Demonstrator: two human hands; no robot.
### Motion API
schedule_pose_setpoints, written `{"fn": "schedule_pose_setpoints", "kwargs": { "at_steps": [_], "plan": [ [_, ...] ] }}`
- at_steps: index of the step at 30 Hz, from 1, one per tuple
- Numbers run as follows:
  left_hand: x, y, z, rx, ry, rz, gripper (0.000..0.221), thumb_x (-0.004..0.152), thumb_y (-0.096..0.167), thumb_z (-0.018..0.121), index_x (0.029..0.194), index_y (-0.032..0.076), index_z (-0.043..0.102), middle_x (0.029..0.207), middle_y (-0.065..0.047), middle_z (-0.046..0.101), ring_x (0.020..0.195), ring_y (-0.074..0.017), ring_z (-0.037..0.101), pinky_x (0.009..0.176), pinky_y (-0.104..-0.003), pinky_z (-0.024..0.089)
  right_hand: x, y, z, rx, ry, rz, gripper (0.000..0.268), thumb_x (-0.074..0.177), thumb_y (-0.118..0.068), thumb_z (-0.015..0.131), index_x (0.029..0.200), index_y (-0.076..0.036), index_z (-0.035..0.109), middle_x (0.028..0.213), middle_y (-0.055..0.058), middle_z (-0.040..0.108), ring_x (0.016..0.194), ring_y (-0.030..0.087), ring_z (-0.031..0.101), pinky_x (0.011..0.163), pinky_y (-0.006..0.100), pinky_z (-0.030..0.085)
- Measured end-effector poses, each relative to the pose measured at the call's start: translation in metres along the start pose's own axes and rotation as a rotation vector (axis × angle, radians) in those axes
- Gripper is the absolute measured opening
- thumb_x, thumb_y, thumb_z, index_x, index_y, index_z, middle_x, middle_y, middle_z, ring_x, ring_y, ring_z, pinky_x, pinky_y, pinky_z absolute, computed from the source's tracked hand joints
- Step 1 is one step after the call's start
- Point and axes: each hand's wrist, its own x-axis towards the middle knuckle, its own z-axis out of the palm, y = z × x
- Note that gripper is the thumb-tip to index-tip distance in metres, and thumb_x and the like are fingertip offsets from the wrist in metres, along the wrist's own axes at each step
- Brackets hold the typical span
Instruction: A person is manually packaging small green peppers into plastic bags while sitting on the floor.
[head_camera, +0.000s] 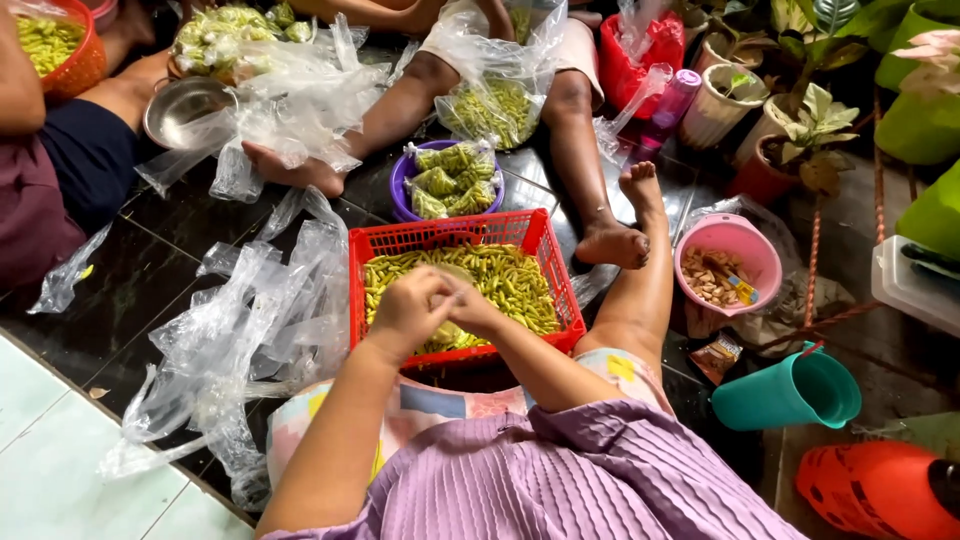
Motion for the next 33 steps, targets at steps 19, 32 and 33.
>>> {"fn": "schedule_pose_setpoints", "kwargs": {
  "at_steps": [19,32,33],
  "plan": [
    [-0.044,-0.049,-0.007,-0.162,0.263,-0.157,0.008,0.083,0.017,0.082,0.089,0.015,0.077,0.086,-0.001,0.071,0.059,-0.0178,0.064,0.058,-0.03,0.053,0.091,-0.011,-0.087,-0.409,0.256,-0.413,0.019,0.1,-0.018,0.067,0.114,-0.007,0.072,0.124,0.022,0.065,0.121,0.043,0.06,0.107,0.053,0.045],
    [-0.033,-0.021,-0.007,-0.264,0.089,-0.332,0.058,0.076,0.045,0.087,0.12,0.012,0.07,0.116,-0.012,0.067,0.109,-0.035,0.061,0.098,-0.048,0.046,0.054,-0.123,-0.056,-0.063,0.096,-0.09,0.018,0.1,-0.021,0.066,0.108,-0.01,0.078,0.107,0.009,0.073,0.105,0.02,0.062,0.102,0.042,0.048],
    [-0.03,-0.011,-0.011,-0.321,0.018,-0.406,0.08,0.073,0.061,0.087,0.133,0.012,0.065,0.131,-0.013,0.064,0.131,-0.037,0.054,0.113,-0.051,0.039,0.047,-0.139,-0.047,0.002,0.117,-0.004,0.018,0.098,-0.021,0.07,0.11,-0.009,0.077,0.1,0.003,0.074,0.095,0.013,0.062,0.096,0.038,0.052]
  ]
}}
